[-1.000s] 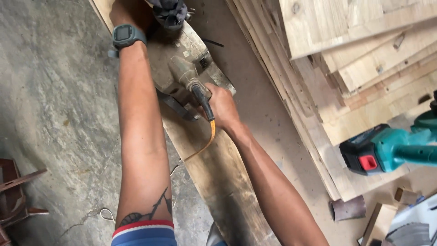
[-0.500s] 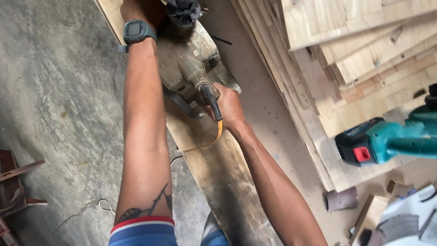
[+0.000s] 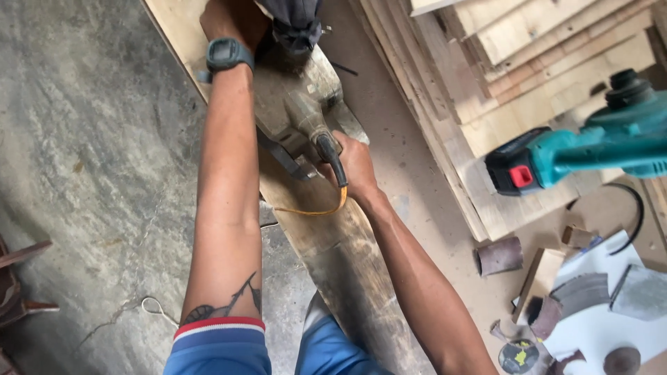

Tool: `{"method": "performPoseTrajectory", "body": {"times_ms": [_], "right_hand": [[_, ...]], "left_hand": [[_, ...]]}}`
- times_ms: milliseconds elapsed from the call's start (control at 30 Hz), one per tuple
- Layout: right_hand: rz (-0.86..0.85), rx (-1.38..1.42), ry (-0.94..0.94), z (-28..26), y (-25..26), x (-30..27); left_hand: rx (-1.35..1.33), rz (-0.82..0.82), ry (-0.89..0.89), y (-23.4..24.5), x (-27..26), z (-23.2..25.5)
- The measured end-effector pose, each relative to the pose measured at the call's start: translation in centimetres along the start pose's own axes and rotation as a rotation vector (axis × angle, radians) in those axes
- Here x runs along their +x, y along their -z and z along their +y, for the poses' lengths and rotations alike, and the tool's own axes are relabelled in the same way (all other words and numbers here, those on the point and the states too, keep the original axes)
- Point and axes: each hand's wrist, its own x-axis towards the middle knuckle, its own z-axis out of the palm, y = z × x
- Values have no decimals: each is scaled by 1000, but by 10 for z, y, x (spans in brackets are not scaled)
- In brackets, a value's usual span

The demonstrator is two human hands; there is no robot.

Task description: Using an electric belt sander to smooth the surface of a long wooden plank.

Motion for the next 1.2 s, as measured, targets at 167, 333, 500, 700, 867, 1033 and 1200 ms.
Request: {"method": "performPoseTrajectory", "body": {"times_ms": [167,333,500,700,867,1033,1200], "right_hand": [[28,7,118,18,5,-30],[57,8,124,40,9,-57],[75,25,92,57,10,-85],[83,1,96,71,15,-120],[69,-60,-106,92,15,-149],[103,-2,-128,103,17,-179],[129,37,-147,106,16,-203]], "left_hand": [[-52,-15,5,-30,-23,19],[-76,-186,69,3,-64,54],[-91,-235,78,3,-95,71],[-152,-280,73,6,-136,88],[-215,-225,-15,-6,-170,94],[-216,-200,-49,-9,-205,106],[-265,-171,-49,-5,-233,113]]}}
